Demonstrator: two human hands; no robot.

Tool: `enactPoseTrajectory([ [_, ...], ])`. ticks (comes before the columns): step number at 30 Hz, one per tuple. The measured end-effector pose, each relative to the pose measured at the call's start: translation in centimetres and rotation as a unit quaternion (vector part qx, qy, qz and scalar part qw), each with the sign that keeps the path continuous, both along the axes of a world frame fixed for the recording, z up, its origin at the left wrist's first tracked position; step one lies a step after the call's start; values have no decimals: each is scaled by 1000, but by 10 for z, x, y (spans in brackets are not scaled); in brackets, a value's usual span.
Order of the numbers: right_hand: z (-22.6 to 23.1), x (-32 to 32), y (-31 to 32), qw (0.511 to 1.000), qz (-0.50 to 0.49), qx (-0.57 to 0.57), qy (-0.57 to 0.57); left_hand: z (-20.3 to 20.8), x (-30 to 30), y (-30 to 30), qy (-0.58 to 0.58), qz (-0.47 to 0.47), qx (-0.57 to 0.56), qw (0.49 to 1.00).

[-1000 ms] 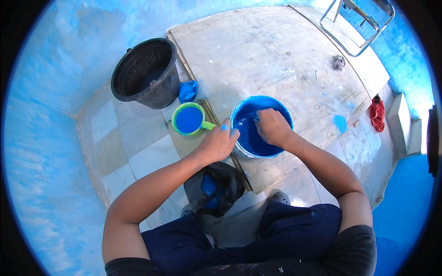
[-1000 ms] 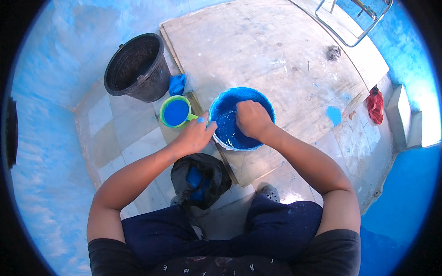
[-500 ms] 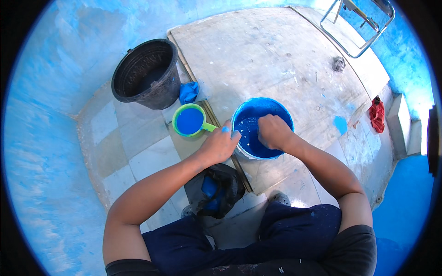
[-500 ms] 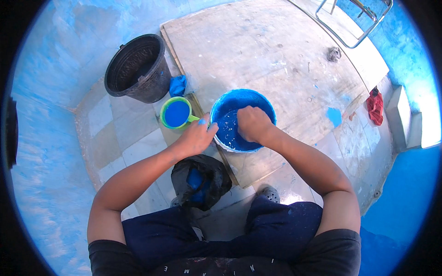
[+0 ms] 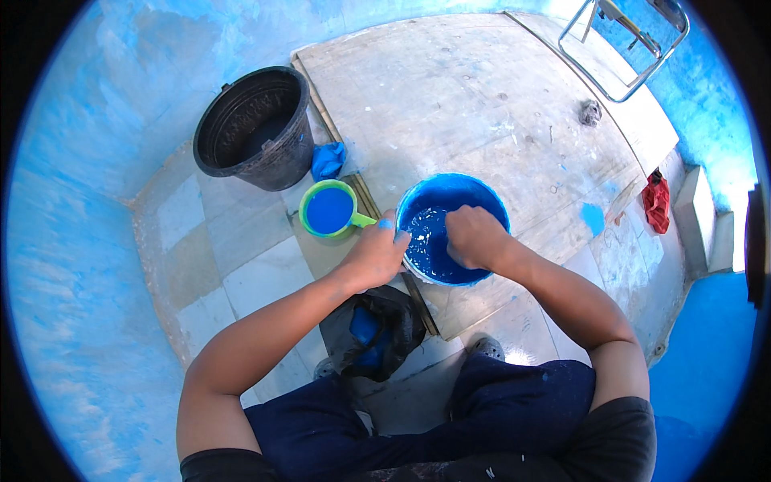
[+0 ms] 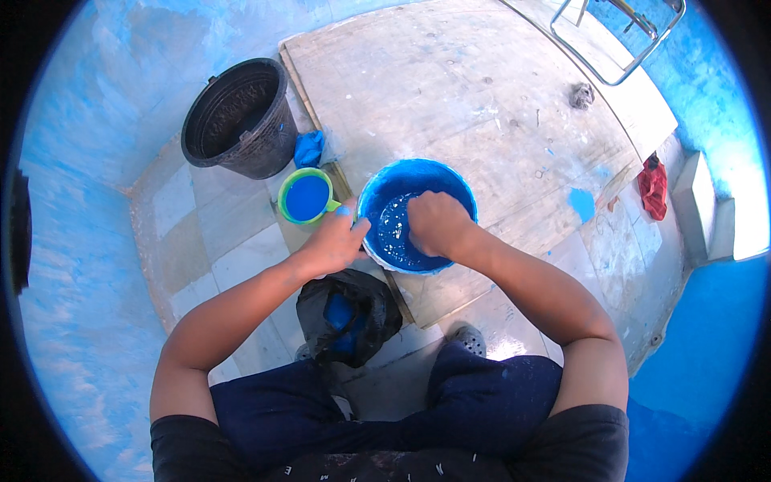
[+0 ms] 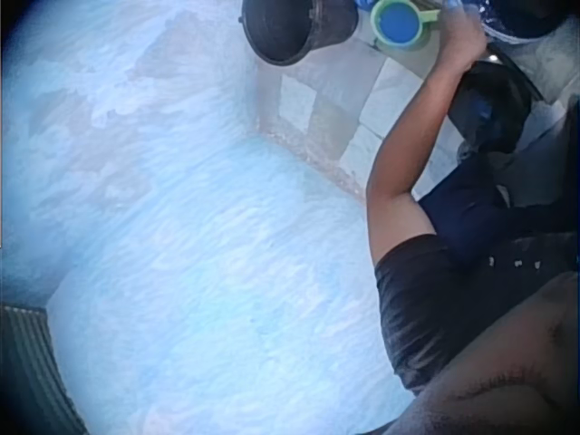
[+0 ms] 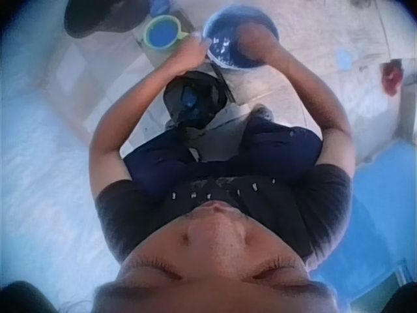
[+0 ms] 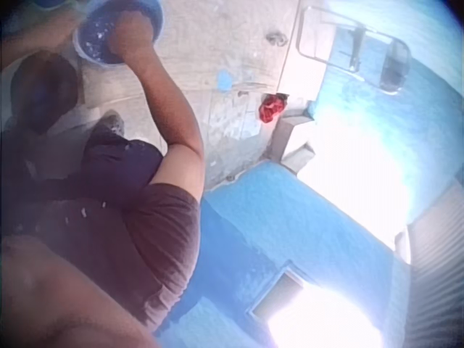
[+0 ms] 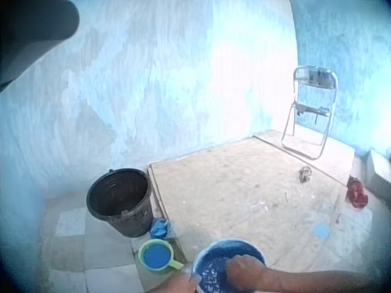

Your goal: The person squeezes a blue cloth into a blue bucket, pours blue paint from a smaller green container into the bucket, and then stirs the paint with their hand.

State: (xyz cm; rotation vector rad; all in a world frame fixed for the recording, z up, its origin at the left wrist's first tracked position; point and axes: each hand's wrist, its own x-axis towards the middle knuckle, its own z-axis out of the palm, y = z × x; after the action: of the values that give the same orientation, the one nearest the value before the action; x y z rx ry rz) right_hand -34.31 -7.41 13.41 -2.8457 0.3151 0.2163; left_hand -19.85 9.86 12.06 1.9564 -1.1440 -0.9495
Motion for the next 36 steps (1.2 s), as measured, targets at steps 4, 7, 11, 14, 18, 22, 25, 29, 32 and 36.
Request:
enactPoseTrajectory([
  [4, -9, -2, 3, 990, 42, 89, -102, 0, -5, -1, -36, 27, -14, 999],
  [7, -7, 4, -2, 976, -16, 113, -186, 29, -5, -7, -78, 0, -21, 997],
  [11, 15, 6, 3, 981, -61, 15, -184, 55, 5, -14, -162, 7, -97, 982],
  [14, 14, 5, 7, 989, -45, -16, -137, 46, 13, -18, -152, 22, -123, 980],
  [18, -17, 3, -4, 982, -26, 62, -176, 44, 6, -26, -185, 19, -85, 979],
  [22, -4, 21, -11, 963, -83, 122, -223, 41, 9, -24, -206, 11, -99, 974],
  [25, 2, 20, -8, 970, -114, 44, -208, 34, 13, -25, -233, 9, -120, 965],
  [29, -10, 14, -4, 993, -74, -26, -91, 35, 19, -32, -194, 8, -102, 976],
  [32, -23, 17, -7, 982, -40, 52, -178, 33, 16, -35, -196, 8, -111, 974],
  [36, -7, 36, -25, 939, -126, 215, -238, 25, 15, -35, -188, 0, -153, 970],
])
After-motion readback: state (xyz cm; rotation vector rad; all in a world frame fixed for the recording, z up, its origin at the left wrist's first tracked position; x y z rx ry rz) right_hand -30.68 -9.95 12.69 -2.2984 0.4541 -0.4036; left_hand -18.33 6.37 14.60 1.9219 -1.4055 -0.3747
